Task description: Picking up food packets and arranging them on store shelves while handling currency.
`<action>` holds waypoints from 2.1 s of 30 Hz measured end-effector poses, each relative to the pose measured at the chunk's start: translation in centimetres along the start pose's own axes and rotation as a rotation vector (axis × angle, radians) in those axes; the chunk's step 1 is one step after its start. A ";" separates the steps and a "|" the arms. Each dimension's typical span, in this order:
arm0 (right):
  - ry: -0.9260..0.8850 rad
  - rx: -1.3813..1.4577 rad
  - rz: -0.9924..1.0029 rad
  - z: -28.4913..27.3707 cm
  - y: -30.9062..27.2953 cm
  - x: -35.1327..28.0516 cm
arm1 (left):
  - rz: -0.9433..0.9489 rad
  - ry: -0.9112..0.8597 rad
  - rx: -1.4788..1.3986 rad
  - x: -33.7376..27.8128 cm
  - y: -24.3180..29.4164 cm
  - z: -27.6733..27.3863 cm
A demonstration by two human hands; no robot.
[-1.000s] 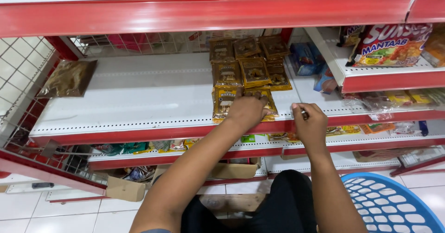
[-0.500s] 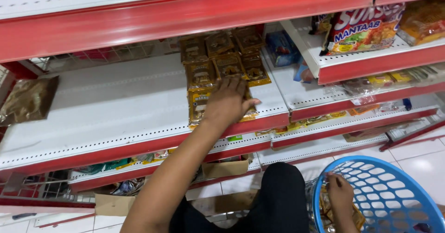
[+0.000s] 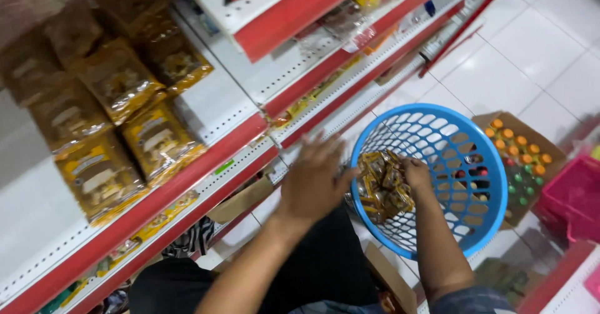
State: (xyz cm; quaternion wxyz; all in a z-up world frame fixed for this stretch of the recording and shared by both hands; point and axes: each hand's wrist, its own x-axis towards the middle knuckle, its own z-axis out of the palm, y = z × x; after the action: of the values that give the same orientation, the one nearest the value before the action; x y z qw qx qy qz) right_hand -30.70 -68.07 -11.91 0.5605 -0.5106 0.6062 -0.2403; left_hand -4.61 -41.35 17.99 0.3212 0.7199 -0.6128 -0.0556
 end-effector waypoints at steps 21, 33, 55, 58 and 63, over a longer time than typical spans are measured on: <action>-0.465 -1.151 0.019 2.6 30.6 15.6 | -0.158 -0.611 0.266 -2.0 1.3 29.5; -0.292 -0.566 -0.242 11.8 18.8 15.6 | -0.189 -0.940 0.317 0.1 1.9 28.3; -0.452 -1.004 -0.175 4.6 22.7 14.0 | -0.384 -0.928 0.342 -0.9 -0.6 37.8; -0.360 -0.860 -0.236 6.2 22.2 12.5 | -0.299 -1.040 0.474 -1.6 -0.6 38.6; -0.202 -0.690 -0.431 9.1 22.1 12.6 | -0.399 -1.012 0.394 -0.6 -0.3 36.7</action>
State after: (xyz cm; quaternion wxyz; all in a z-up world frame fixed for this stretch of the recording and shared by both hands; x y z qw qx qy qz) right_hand -28.14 -68.67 -38.77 0.3499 -0.8045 0.4726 -0.0835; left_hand -21.90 -55.29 -11.30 -0.1689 0.7514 -0.5415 -0.3372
